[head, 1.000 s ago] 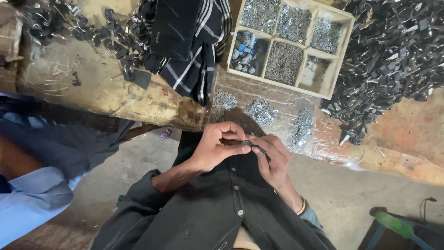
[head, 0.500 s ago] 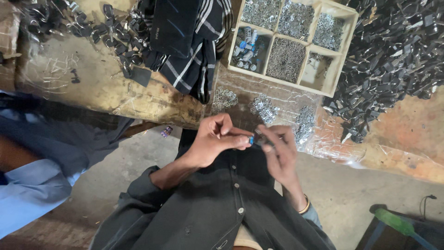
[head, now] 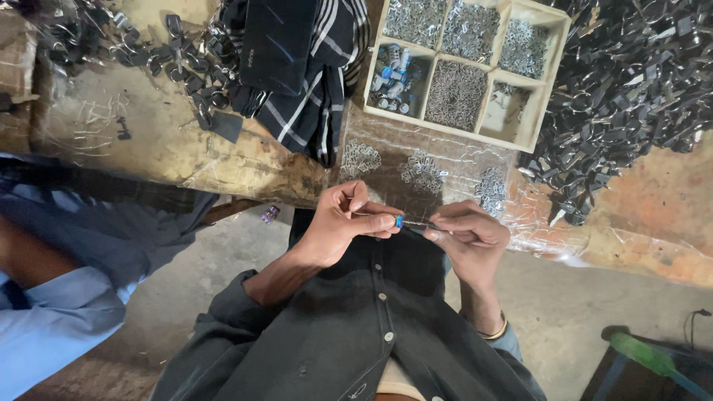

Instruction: The person sits at a workbench and assembles small metal components. They pick small metal pieces from a compartment tray and press them onto a small cylindrical part held in the other hand, repeating the assembly and placing finished pieces aside.

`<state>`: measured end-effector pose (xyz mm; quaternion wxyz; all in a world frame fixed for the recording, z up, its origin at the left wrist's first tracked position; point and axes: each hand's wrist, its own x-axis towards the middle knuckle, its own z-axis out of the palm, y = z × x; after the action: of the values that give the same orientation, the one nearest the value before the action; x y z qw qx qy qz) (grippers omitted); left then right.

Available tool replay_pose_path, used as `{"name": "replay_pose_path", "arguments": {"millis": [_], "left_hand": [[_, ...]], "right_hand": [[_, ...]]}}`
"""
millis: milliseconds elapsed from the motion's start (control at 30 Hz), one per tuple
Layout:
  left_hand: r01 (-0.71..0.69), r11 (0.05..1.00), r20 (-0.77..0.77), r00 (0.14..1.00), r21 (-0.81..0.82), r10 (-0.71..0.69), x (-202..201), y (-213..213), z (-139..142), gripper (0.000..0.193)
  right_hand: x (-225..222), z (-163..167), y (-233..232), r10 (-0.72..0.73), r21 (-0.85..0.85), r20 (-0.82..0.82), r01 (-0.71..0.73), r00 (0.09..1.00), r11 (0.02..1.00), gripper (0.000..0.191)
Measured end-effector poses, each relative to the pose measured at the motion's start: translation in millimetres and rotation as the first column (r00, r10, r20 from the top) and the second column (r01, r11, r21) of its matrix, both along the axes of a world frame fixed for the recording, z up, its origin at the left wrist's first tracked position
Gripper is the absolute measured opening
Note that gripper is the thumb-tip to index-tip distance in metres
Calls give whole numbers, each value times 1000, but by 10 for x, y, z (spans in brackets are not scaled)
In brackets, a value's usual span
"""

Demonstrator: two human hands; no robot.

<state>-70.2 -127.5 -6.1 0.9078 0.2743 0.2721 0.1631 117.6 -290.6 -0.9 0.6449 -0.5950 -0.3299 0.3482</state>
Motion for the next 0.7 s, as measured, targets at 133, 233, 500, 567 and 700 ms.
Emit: {"name": "replay_pose_path", "arguments": {"millis": [133,233,500,567,700], "left_hand": [[46,999,68,997,12,-47,13,-74,21,42],[44,993,10,999,109,-46,29,-59,47,43],[-90,97,81,993,991,91,-78,-70,219,21],[-149,2,148,988,989,33,-125,-12,209,25],[-182,-4,182,983,983,-20,-197,-11,193,33]], "right_hand": [[-110,135,93,107,1,347,-115,932,993,25],[-83,199,211,130,27,325,-146,937,989,23],[54,432,396,312,-73,313,-305,897,950,23],[161,579,442,463,-113,325,-453,825,885,21],[479,957,586,698,-43,342,-732,629,680,17]]}}
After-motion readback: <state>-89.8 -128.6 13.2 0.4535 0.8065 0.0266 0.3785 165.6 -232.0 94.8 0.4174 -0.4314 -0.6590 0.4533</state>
